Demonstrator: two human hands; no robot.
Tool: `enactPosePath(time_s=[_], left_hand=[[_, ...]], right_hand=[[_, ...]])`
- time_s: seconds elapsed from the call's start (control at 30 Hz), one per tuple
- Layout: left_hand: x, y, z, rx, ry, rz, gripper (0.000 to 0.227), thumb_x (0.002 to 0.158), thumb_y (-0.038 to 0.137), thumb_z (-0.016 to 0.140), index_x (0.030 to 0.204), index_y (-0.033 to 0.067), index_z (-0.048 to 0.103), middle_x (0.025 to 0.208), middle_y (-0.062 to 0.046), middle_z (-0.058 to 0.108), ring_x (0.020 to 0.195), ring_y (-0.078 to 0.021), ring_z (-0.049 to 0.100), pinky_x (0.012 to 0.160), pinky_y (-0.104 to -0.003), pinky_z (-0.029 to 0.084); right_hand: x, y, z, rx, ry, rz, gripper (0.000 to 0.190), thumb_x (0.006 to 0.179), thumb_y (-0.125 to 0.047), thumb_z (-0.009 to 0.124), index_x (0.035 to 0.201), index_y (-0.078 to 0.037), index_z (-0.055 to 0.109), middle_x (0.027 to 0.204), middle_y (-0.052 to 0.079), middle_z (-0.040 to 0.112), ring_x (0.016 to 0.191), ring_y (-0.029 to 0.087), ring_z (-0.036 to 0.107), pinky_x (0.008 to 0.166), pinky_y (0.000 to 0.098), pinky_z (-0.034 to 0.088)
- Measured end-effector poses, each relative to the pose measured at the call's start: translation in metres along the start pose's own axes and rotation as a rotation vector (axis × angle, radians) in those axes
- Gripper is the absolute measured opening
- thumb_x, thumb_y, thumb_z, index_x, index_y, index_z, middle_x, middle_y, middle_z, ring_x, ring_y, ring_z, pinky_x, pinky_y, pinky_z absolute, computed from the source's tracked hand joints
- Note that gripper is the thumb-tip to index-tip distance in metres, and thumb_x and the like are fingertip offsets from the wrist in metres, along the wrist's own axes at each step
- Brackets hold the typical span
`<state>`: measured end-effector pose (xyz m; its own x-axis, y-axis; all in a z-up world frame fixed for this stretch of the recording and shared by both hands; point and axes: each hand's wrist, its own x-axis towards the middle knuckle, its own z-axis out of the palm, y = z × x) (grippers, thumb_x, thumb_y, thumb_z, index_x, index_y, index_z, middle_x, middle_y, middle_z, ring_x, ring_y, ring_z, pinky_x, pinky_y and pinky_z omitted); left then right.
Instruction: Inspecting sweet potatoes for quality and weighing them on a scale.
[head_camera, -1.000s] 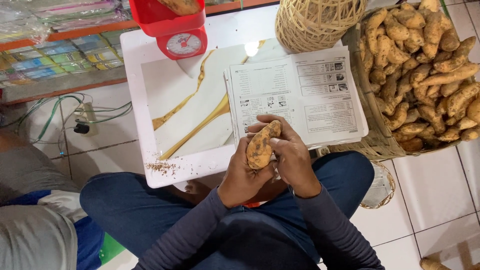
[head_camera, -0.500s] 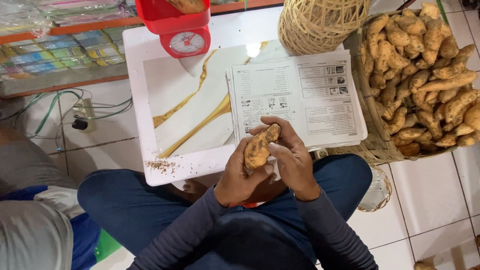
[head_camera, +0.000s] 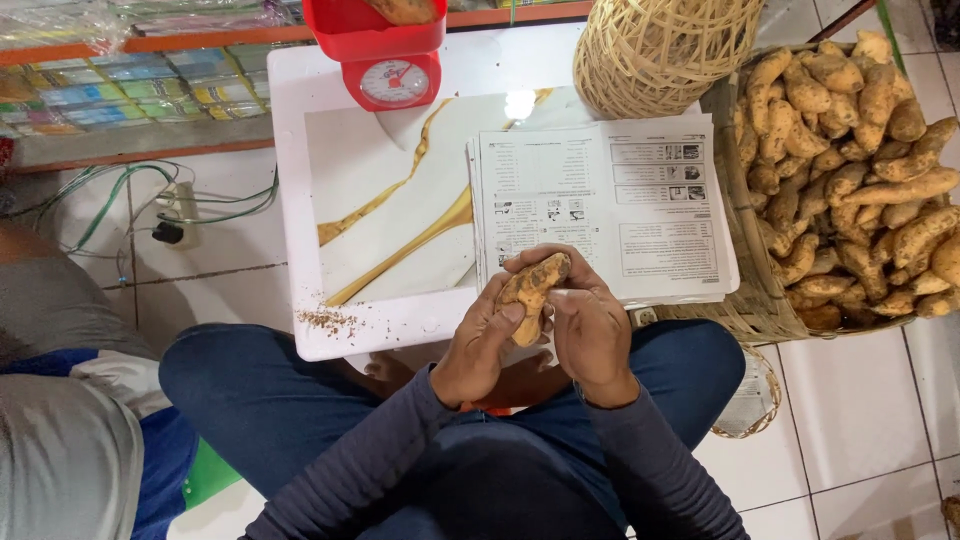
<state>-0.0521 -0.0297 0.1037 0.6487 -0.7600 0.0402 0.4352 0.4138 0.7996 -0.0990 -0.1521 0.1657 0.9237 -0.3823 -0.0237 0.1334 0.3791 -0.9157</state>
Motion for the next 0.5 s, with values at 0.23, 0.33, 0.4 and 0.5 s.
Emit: enactPosePath(time_s=[0.23,0.33,0.4,0.5], left_hand=[[-0.003,-0.011,-0.005,-0.019,0.016,0.023,0.049,0.107,0.028,0.049,0.146,-0.0007,0.041,0.111,-0.009,0.065,0.095,-0.0114,0.062,0.087,-0.033,0.055],[-0.002,0.005,0.004,0.104,-0.003,0.12,0.043,0.105,0.02,0.051,0.14,-0.0029,0.047,0.111,-0.013,0.066,0.098,-0.0158,0.059,0.087,-0.036,0.055],[0.0,0.017,0.011,0.188,-0.01,0.199,0.047,0.1,0.016,0.058,0.142,-0.0036,0.047,0.118,-0.014,0.066,0.103,-0.0165,0.059,0.089,-0.038,0.055],[-0.007,0.025,0.022,0.337,0.008,0.252,0.051,0.092,0.012,0.067,0.137,-0.0053,0.05,0.109,-0.018,0.067,0.099,-0.0214,0.063,0.084,-0.04,0.057]], right_hand=[[-0.001,-0.004,0.005,-0.03,0.031,-0.002,0.047,0.079,-0.022,0.049,0.116,0.004,0.061,0.108,0.025,0.071,0.092,0.024,0.066,0.063,0.026,0.05],[-0.002,-0.002,0.002,-0.029,0.005,-0.033,0.045,0.077,-0.017,0.051,0.115,0.008,0.059,0.11,0.029,0.07,0.103,0.033,0.067,0.079,0.0353,0.054],[-0.001,-0.003,0.001,0.006,0.038,-0.017,0.044,0.094,-0.027,0.039,0.111,0.005,0.063,0.106,0.023,0.072,0.097,0.027,0.068,0.084,0.032,0.053],[-0.001,-0.007,0.0,-0.025,-0.033,-0.04,0.046,0.09,-0.025,0.042,0.117,0.008,0.06,0.111,0.029,0.07,0.103,0.035,0.069,0.088,0.0402,0.054]])
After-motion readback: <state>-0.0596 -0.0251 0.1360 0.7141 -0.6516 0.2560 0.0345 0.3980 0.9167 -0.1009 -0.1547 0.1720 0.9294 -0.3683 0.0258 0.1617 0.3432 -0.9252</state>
